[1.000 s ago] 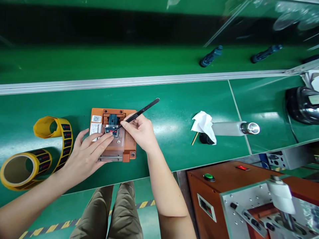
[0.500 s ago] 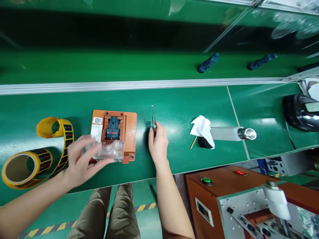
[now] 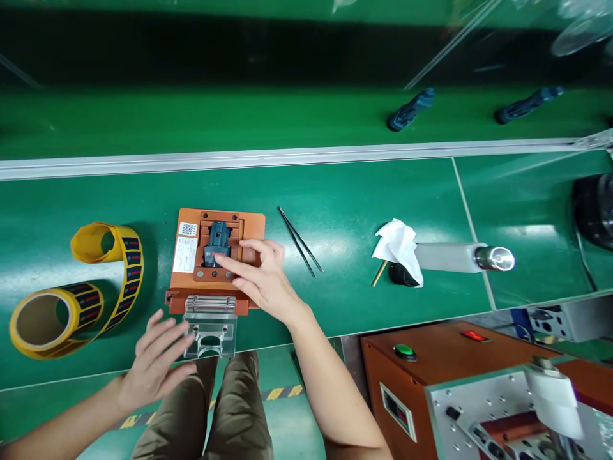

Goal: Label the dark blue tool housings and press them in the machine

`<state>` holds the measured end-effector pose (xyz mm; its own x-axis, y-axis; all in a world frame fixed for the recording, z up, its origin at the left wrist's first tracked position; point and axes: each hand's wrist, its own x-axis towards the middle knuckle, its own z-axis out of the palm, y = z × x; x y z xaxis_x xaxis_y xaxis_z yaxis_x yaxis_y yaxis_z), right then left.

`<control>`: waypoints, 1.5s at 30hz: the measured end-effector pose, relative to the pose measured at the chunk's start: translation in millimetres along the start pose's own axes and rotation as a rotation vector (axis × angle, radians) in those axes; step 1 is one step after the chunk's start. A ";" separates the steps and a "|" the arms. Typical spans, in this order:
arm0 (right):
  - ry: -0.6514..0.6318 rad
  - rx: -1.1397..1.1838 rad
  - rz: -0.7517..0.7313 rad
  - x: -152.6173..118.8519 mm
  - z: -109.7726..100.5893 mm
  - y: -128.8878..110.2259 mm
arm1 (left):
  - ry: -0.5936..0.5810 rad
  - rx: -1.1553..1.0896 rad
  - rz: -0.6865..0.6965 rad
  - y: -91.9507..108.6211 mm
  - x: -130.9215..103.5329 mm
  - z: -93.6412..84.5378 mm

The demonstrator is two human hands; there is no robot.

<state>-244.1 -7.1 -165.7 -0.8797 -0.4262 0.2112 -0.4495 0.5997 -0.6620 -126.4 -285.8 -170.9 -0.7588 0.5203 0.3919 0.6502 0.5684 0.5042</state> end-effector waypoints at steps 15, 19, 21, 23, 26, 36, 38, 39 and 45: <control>-0.130 0.043 0.019 23.5 14.3 5.0 | 0.009 0.023 -0.080 -29.4 8.8 17.9; -0.159 0.077 0.040 24.1 16.3 -1.6 | 0.013 0.031 -0.087 -30.3 7.8 19.2; -0.148 0.089 0.078 29.5 16.1 -2.8 | 0.012 0.034 -0.089 -30.1 6.5 19.4; -0.140 0.113 0.112 36.6 14.8 -4.4 | 0.015 0.042 -0.096 -29.5 5.5 19.2; -0.053 0.133 0.229 45.4 14.1 -11.8 | 0.022 0.060 -0.114 -28.7 4.9 18.9; -0.003 -0.132 0.333 64.0 -0.7 -65.9 | 0.055 0.122 -0.142 -29.2 2.0 18.1; -0.021 -0.148 0.398 64.8 -9.5 -74.6 | 0.057 0.144 -0.158 -27.2 2.6 17.7; -0.060 -0.172 0.441 65.5 -11.0 -78.5 | 0.061 0.155 -0.170 -25.1 3.3 17.2; -0.218 -0.200 0.551 77.5 -0.2 -99.0 | 0.078 0.194 -0.305 7.4 9.4 3.6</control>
<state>-267.8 -99.4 -83.6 -0.9480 -0.1343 -0.2885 0.0217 0.8771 -0.4798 -128.5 -274.5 -166.2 -0.9145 0.2623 0.3079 0.3836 0.8040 0.4544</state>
